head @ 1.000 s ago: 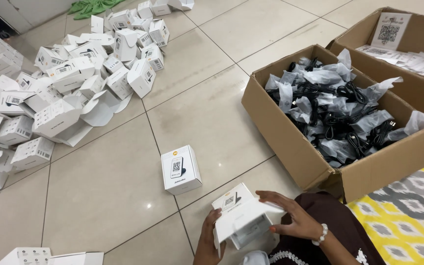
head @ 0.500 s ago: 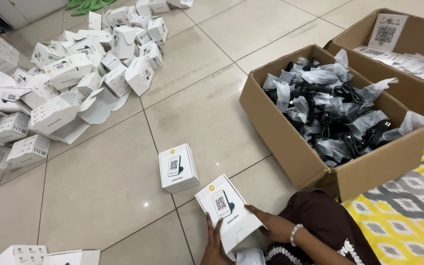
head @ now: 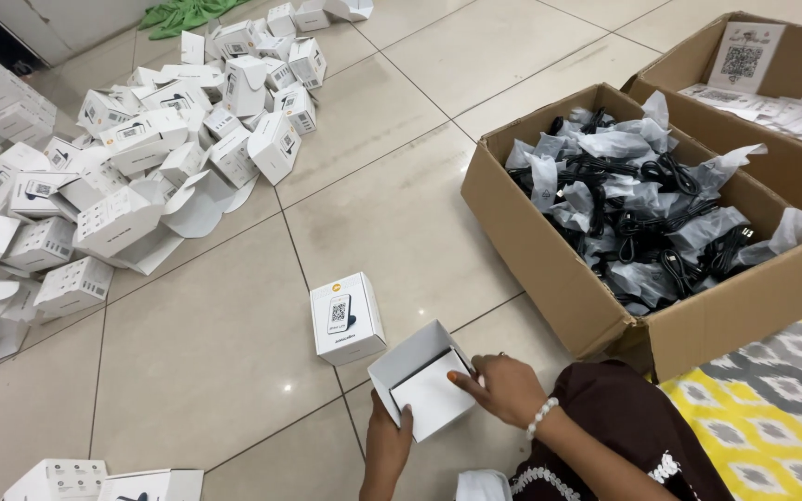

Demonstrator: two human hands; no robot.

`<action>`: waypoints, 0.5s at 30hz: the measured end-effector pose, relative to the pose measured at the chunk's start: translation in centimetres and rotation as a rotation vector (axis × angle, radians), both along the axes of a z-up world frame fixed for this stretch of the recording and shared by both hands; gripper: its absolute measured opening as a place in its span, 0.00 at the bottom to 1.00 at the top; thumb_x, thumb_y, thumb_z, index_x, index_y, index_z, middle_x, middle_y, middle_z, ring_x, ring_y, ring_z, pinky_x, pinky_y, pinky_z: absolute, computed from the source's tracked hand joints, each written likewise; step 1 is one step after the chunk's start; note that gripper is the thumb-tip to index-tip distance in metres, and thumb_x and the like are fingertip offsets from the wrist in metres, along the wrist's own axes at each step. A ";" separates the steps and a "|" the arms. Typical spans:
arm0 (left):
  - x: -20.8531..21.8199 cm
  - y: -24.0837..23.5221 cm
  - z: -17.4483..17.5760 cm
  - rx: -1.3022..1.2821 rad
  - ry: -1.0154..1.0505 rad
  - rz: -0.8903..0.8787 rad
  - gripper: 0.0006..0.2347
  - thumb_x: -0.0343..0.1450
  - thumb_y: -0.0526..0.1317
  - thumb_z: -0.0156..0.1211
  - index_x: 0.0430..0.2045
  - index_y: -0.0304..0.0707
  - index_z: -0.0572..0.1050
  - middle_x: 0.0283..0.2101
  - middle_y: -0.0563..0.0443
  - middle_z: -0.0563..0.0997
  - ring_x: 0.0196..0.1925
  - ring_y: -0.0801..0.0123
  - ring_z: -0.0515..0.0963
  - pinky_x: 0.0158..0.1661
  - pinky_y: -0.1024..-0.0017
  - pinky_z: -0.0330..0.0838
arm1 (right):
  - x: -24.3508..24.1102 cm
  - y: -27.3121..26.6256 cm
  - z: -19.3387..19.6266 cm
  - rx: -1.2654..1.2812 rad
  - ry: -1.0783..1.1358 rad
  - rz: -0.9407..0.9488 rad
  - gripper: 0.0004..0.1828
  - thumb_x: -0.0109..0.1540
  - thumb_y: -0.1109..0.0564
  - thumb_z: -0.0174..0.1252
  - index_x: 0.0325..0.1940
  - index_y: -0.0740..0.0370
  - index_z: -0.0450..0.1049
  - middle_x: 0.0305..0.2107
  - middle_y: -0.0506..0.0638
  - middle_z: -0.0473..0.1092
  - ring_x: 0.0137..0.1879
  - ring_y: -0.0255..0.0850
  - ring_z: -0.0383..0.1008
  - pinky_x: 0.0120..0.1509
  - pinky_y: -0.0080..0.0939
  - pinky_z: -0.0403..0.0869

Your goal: The person packs electronic cables and components into small white product boxes.

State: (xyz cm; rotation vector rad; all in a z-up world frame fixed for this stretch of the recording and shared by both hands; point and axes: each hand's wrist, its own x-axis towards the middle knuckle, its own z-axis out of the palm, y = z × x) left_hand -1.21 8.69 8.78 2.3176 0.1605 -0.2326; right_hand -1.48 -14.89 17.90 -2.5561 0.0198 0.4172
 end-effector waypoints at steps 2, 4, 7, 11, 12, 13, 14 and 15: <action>0.9 0.8 -1.1 -0.034 -0.028 -0.013 0.26 0.71 0.42 0.55 0.64 0.35 0.57 0.49 0.35 0.82 0.49 0.45 0.84 0.47 0.58 0.78 | 2.0 -0.7 -0.5 0.129 -0.024 -0.034 0.36 0.63 0.31 0.55 0.65 0.57 0.64 0.55 0.60 0.72 0.56 0.51 0.76 0.58 0.46 0.77; 1.7 1.4 -2.5 -0.068 -0.055 -0.026 0.25 0.72 0.40 0.54 0.65 0.35 0.58 0.49 0.34 0.82 0.49 0.45 0.84 0.48 0.58 0.78 | 3.6 -0.9 -1.5 0.256 -0.046 -0.068 0.45 0.59 0.33 0.60 0.73 0.55 0.55 0.60 0.62 0.67 0.60 0.52 0.73 0.58 0.47 0.77; 2.4 1.9 -3.4 -0.086 -0.105 -0.037 0.25 0.72 0.39 0.55 0.65 0.35 0.60 0.50 0.33 0.82 0.50 0.45 0.84 0.50 0.59 0.78 | 4.5 0.3 -3.3 0.516 -0.167 0.048 0.52 0.58 0.42 0.63 0.79 0.53 0.43 0.70 0.64 0.55 0.66 0.58 0.65 0.62 0.52 0.72; 2.6 -0.2 -0.1 -0.220 -0.040 0.015 0.32 0.67 0.38 0.60 0.68 0.37 0.54 0.57 0.35 0.76 0.57 0.50 0.80 0.55 0.60 0.73 | 3.4 2.5 -3.7 0.400 -0.298 0.031 0.41 0.65 0.49 0.55 0.77 0.58 0.45 0.66 0.66 0.58 0.60 0.62 0.70 0.66 0.56 0.69; 2.2 -0.9 0.8 -0.313 0.017 0.064 0.34 0.68 0.39 0.60 0.69 0.37 0.51 0.61 0.36 0.73 0.61 0.51 0.77 0.58 0.61 0.70 | 2.6 3.2 -3.8 0.349 -0.339 -0.014 0.39 0.65 0.51 0.53 0.76 0.61 0.45 0.64 0.67 0.60 0.56 0.62 0.73 0.65 0.57 0.70; 2.0 -1.2 -0.4 -0.314 0.024 0.068 0.34 0.68 0.39 0.60 0.69 0.37 0.51 0.61 0.36 0.73 0.61 0.51 0.77 0.58 0.61 0.70 | 1.9 3.7 -3.9 0.348 -0.330 -0.012 0.39 0.65 0.51 0.53 0.76 0.61 0.45 0.64 0.67 0.60 0.56 0.62 0.73 0.65 0.57 0.70; 1.8 -1.4 -1.7 -0.408 0.067 0.142 0.32 0.70 0.39 0.55 0.70 0.38 0.49 0.64 0.37 0.69 0.64 0.52 0.73 0.61 0.60 0.67 | 1.2 4.2 -3.9 0.368 -0.336 -0.052 0.40 0.65 0.53 0.53 0.76 0.62 0.43 0.63 0.69 0.59 0.51 0.62 0.74 0.60 0.57 0.72; 1.6 -1.8 -2.8 -0.501 0.109 0.217 0.29 0.73 0.40 0.50 0.70 0.39 0.47 0.67 0.38 0.66 0.67 0.52 0.70 0.63 0.60 0.63 | 0.5 4.7 -3.9 0.388 -0.342 -0.093 0.40 0.64 0.56 0.53 0.76 0.64 0.42 0.63 0.71 0.59 0.46 0.63 0.75 0.56 0.58 0.74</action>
